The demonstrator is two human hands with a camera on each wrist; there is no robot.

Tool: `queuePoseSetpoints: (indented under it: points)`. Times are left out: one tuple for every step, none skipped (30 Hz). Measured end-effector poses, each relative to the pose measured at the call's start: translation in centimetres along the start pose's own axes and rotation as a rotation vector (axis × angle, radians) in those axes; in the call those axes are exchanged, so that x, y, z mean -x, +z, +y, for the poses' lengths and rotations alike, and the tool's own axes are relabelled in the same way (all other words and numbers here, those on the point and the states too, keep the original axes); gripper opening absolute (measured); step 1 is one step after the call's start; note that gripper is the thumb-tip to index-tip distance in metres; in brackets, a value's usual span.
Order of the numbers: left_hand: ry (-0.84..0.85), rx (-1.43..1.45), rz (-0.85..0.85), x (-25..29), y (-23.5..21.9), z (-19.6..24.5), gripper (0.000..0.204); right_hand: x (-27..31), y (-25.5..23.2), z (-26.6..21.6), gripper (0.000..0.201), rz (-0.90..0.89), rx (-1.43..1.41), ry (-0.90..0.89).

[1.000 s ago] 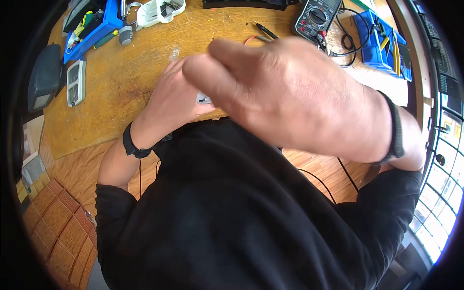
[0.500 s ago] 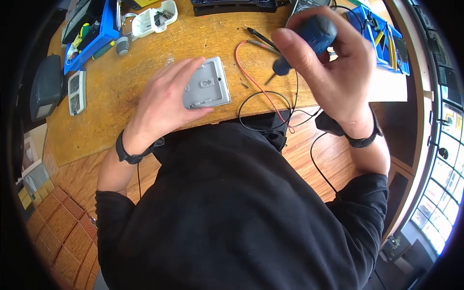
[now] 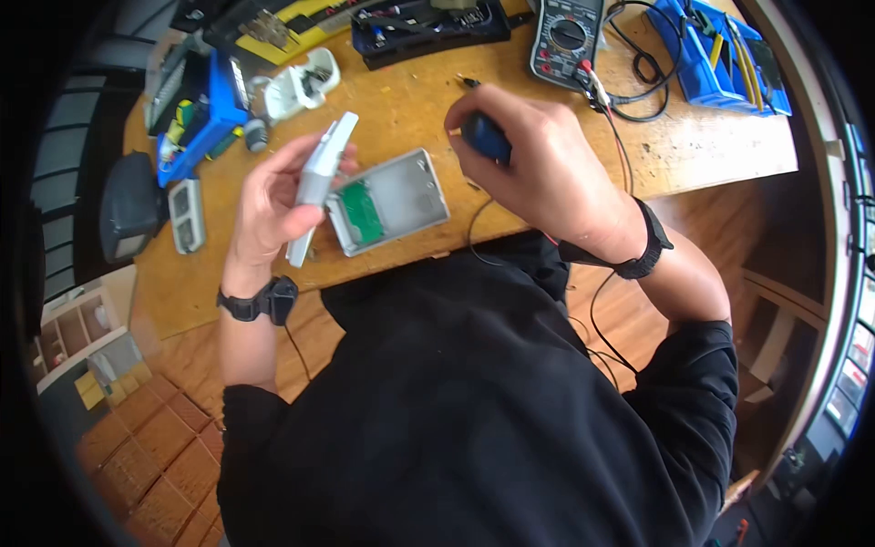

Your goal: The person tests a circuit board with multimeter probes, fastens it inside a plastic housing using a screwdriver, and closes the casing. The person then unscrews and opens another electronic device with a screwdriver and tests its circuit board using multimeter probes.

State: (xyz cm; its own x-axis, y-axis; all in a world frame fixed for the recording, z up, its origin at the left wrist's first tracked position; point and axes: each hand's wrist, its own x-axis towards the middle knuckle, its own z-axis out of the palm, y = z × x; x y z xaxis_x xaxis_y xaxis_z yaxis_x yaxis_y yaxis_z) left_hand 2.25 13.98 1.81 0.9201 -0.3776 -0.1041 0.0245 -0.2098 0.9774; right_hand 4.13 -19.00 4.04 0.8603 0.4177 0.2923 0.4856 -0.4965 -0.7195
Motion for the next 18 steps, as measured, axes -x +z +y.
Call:
queuePoseSetpoints:
  points:
    - [-0.054,0.368,-0.023,0.1,-0.7,-0.2,0.101,-0.1,0.1,-0.3,0.017,-0.053,-0.014,0.047]
    - [-0.105,0.414,-0.057,0.2,-0.9,0.3,0.108,-0.4,1.0,0.1,0.017,-0.031,-0.055,0.000]
    - [-0.118,0.472,-0.079,0.2,-1.1,0.0,0.114,-0.7,1.9,0.4,0.018,-0.012,-0.094,-0.043]
    - [-0.124,0.532,-0.084,0.2,-1.1,-0.3,0.116,-1.0,2.2,0.2,0.018,0.012,-0.108,-0.048]
    - [-0.133,0.598,-0.090,0.2,-1.2,-0.4,0.118,-1.3,2.4,-0.2,0.019,-0.018,-0.115,-0.048]
    - [-0.139,0.583,-0.095,0.1,-1.3,-0.4,0.118,-1.6,2.5,-0.5,0.019,-0.053,-0.119,-0.047]
    - [-0.132,0.595,-0.101,0.0,-1.4,-0.4,0.118,-1.9,2.8,-0.7,0.019,-0.044,-0.125,-0.045]
    - [-0.125,0.611,-0.104,-0.1,-1.3,-0.4,0.118,-2.2,3.0,-0.8,0.020,-0.024,-0.137,-0.092]
    - [-0.127,0.609,-0.104,-0.2,-1.3,-0.3,0.118,-2.5,3.1,-0.8,0.021,-0.007,-0.148,-0.142]
    - [-0.127,0.607,-0.116,-0.2,-1.3,-0.2,0.118,-2.8,3.3,-0.9,0.021,-0.008,-0.150,-0.143]
    - [-0.125,0.607,-0.128,-0.3,-1.2,-0.1,0.117,-3.1,3.4,-0.9,0.023,0.048,-0.158,-0.189]
    - [-0.125,0.607,-0.125,-0.4,-1.1,0.1,0.117,-3.4,3.5,-1.0,0.026,0.104,-0.164,-0.235]
    - [-0.127,0.571,-0.146,-0.6,-1.0,0.2,0.116,-3.8,3.7,-0.9,0.026,0.102,-0.165,-0.236]
    - [-0.129,0.536,-0.168,-0.8,-0.8,0.4,0.115,-4.4,3.8,-0.7,0.029,0.149,-0.167,-0.296]
    - [-0.129,0.539,-0.168,-1.0,-0.6,0.6,0.115,-4.8,3.9,-0.5,0.032,0.195,-0.168,-0.355]
    - [-0.143,0.508,-0.194,-1.3,-0.4,0.7,0.113,-5.3,3.9,-0.3,0.032,0.193,-0.166,-0.354]
    - [-0.158,0.477,-0.220,-1.6,-0.3,0.9,0.111,-5.8,3.8,-0.1,0.032,0.165,-0.157,-0.393]
    - [-0.157,0.480,-0.223,-2.0,-0.2,1.1,0.111,-6.0,3.7,0.1,0.031,0.137,-0.149,-0.433]
